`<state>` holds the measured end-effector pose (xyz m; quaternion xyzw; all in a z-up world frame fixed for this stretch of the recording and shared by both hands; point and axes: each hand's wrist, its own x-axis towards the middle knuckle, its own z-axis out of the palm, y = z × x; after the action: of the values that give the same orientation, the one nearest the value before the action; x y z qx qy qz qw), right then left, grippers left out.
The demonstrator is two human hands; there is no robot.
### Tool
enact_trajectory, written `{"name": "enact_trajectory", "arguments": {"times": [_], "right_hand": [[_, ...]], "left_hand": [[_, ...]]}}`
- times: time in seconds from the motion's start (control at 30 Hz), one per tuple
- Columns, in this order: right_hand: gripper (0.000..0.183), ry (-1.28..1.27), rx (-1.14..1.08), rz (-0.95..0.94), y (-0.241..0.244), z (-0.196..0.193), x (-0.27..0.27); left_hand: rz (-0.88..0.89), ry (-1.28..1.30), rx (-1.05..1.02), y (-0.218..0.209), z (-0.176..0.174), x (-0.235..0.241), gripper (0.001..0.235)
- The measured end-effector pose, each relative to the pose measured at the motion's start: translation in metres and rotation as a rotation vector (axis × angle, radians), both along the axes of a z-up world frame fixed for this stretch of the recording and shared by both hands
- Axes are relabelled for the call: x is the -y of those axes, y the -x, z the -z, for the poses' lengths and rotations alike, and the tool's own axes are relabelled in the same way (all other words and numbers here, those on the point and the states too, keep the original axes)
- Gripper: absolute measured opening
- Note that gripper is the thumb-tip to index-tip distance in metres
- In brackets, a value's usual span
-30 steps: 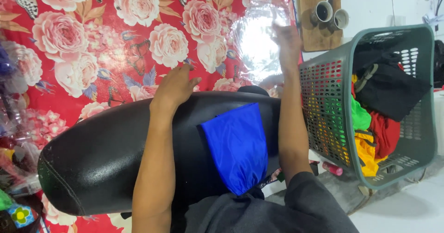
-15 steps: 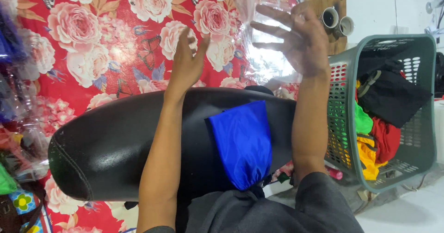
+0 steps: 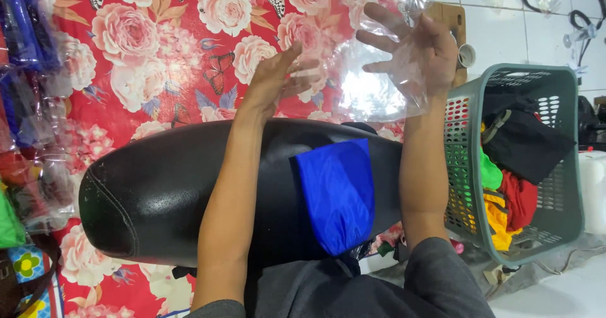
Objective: The person folds a blue fabric item on their lap, then places it into a clear plastic bag and seals it. The person handles the blue fabric and the plastic bag throughout the task.
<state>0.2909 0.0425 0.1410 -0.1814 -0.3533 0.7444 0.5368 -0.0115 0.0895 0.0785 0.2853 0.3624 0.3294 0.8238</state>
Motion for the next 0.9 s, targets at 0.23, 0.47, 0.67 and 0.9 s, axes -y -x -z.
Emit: {"name": "enact_trajectory", "arguments": {"times": [0.23, 0.47, 0.67, 0.9], "right_hand": [[0.031, 0.104, 0.376, 0.316, 0.017, -0.015, 0.007], [0.103, 0.367, 0.552, 0.340, -0.036, 0.073, 0.026], [0.061, 0.543, 0.521, 0.201, -0.008, 0.105, 0.047], [0.052, 0.643, 0.329, 0.405, 0.007, 0.109, 0.038]], "left_hand": [[-0.380, -0.034, 0.136, 0.014, 0.005, -0.006, 0.045], [-0.415, -0.285, -0.034, -0.002, 0.011, 0.006, 0.034], [-0.448, -0.281, -0.113, -0.015, 0.027, 0.004, 0.027], [-0.543, -0.435, -0.145, -0.018, 0.033, 0.004, 0.021]]}}
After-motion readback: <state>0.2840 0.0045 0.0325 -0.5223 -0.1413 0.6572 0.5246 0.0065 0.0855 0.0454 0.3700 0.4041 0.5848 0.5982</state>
